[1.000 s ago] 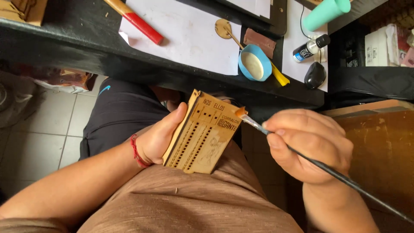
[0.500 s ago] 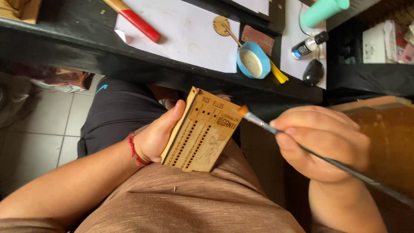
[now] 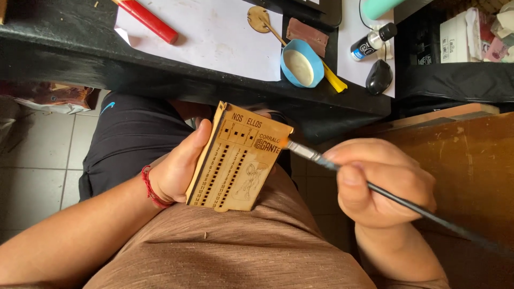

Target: The person paints a small, rectangular wooden object with a light-colored liquid using a paintbrush. They repeatedly dip the brush into a small blue bowl on the table to reload the liquid and apply it to various sides and edges of the wooden piece.

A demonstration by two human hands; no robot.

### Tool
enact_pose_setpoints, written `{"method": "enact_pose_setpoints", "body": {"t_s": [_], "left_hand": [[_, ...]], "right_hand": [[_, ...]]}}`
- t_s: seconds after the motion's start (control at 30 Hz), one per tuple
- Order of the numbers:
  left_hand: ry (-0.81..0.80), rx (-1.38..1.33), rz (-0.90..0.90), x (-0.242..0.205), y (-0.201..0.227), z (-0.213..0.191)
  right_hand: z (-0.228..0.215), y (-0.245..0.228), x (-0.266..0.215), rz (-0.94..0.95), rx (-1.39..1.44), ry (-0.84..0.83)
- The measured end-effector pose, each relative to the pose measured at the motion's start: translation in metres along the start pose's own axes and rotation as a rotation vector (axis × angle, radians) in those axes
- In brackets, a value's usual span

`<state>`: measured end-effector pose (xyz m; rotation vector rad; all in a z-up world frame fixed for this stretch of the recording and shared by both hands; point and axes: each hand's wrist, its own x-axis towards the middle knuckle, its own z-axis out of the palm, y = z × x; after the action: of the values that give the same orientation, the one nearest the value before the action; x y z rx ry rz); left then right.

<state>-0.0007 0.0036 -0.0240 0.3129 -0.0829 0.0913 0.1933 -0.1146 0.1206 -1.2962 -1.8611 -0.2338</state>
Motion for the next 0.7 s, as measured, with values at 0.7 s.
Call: {"method": "enact_pose_setpoints", "body": {"t_s": [0.7], "left_hand": [[0.034, -0.073, 0.023, -0.003, -0.004, -0.004]], "right_hand": [[0.005, 0.004, -0.008, -0.213, 0.298, -0.26]]}}
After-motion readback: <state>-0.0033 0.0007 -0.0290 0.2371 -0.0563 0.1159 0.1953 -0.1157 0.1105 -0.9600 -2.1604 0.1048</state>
